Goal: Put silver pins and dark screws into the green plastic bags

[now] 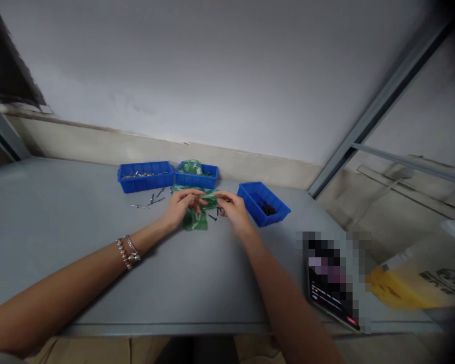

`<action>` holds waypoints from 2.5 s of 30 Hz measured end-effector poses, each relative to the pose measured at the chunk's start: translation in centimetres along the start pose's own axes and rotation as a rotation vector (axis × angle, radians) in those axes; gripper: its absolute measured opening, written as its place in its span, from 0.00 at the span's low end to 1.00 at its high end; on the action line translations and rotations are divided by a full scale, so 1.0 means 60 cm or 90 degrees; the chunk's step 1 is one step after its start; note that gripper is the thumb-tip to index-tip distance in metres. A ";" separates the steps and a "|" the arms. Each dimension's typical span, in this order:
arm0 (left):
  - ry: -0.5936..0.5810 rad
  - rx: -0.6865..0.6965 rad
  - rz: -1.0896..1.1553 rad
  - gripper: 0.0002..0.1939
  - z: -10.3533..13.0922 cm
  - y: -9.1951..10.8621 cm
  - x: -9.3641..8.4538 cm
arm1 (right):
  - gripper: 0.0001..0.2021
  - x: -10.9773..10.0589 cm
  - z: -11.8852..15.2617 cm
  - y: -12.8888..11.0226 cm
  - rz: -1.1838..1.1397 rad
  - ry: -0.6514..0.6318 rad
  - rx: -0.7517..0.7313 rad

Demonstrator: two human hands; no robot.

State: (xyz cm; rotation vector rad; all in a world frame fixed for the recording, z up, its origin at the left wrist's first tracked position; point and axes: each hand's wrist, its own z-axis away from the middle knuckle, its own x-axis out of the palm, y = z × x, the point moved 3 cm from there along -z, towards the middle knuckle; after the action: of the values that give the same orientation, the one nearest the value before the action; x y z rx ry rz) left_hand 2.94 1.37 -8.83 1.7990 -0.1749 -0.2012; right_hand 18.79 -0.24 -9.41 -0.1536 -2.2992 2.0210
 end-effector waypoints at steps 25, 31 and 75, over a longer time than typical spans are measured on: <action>0.064 0.126 -0.197 0.18 -0.004 -0.011 -0.003 | 0.08 0.006 0.005 0.003 -0.012 -0.045 0.059; 0.039 0.130 -0.276 0.12 0.000 -0.004 0.002 | 0.10 0.001 -0.002 0.009 -0.018 -0.029 0.011; 0.014 0.108 -0.292 0.17 0.004 0.001 0.007 | 0.15 -0.005 -0.005 0.007 -0.089 -0.009 0.012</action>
State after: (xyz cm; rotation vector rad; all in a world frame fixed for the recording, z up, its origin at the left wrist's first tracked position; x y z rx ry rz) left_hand 3.26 1.03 -8.87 1.9906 0.2488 -0.5034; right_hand 19.14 0.08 -9.76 0.0210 -2.2308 1.9802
